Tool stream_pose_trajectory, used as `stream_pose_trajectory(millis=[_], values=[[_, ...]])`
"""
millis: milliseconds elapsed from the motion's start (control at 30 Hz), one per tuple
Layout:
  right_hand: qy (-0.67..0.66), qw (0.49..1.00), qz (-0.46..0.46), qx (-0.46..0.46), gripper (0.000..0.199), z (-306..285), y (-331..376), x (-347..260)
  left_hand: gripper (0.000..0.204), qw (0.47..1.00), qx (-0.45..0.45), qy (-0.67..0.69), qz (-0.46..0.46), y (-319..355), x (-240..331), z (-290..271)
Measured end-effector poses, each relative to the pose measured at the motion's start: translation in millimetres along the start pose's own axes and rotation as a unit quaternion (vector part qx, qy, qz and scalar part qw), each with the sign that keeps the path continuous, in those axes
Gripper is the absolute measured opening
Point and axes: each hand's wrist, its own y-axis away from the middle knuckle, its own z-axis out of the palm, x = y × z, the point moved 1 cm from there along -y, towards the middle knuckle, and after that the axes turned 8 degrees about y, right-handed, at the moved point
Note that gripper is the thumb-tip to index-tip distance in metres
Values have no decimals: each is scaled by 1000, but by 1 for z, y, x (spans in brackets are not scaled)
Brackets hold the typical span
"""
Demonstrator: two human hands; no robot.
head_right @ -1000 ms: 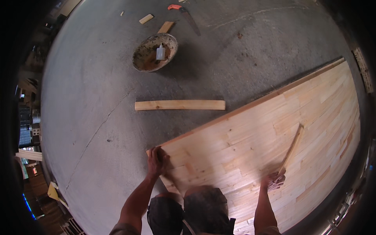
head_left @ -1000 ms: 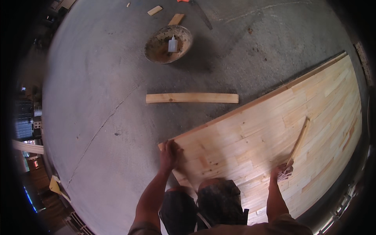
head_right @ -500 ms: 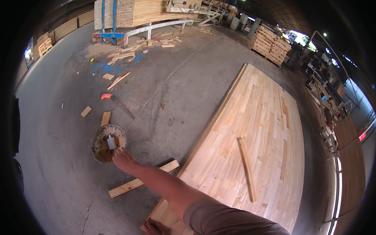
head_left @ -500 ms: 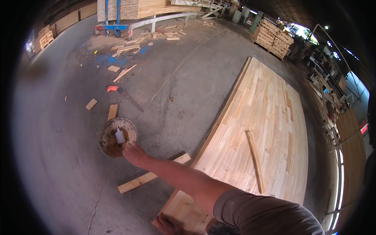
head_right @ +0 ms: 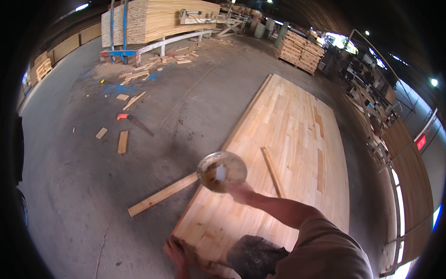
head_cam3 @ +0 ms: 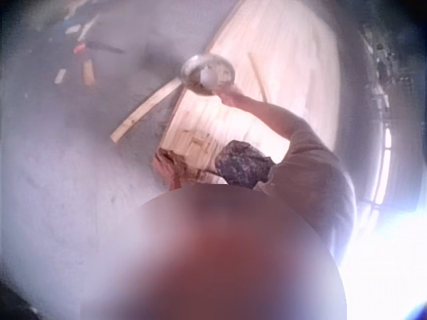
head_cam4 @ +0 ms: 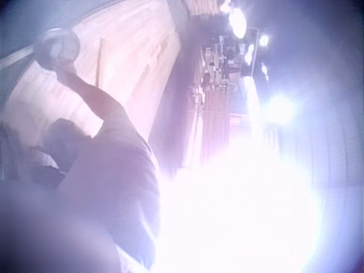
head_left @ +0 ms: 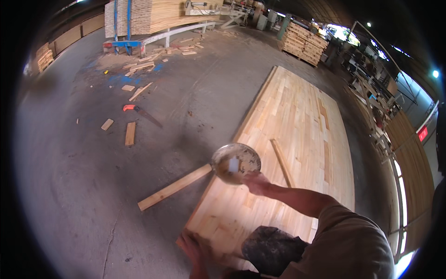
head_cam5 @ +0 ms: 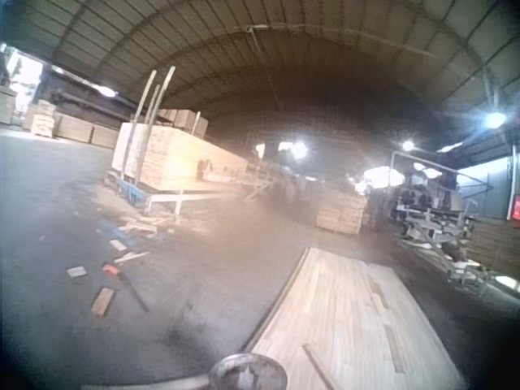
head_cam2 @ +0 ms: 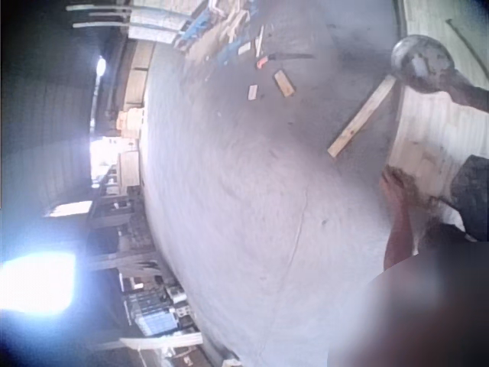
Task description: The person kneels on the floor and uses a small wooden stick to apply a filler substance from a metal bowl into the gaps between planks on a large wooden board. They then use a white cloth to wipe the surface, removing excess filler.
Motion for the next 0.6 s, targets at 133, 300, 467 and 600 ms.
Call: stream_pose_trajectory(millis=[133, 300, 467, 600], values=[[63, 983, 133, -108, 33, 29, 103, 34, 57, 998, 3, 19, 60, 9, -29, 11], [-4, 991, 136, 12, 22, 47, 164, 49, 59, 996, 6, -51, 67, 10, -44, 25], [-227, 944, 241, -6, 26, 46, 141, 69, 58, 995, 12, -89, 53, 6, -31, 30], [-175, 957, 224, -51, 29, 74, 79, 89, 54, 994, 26, -103, 32, 8, -23, 26]])
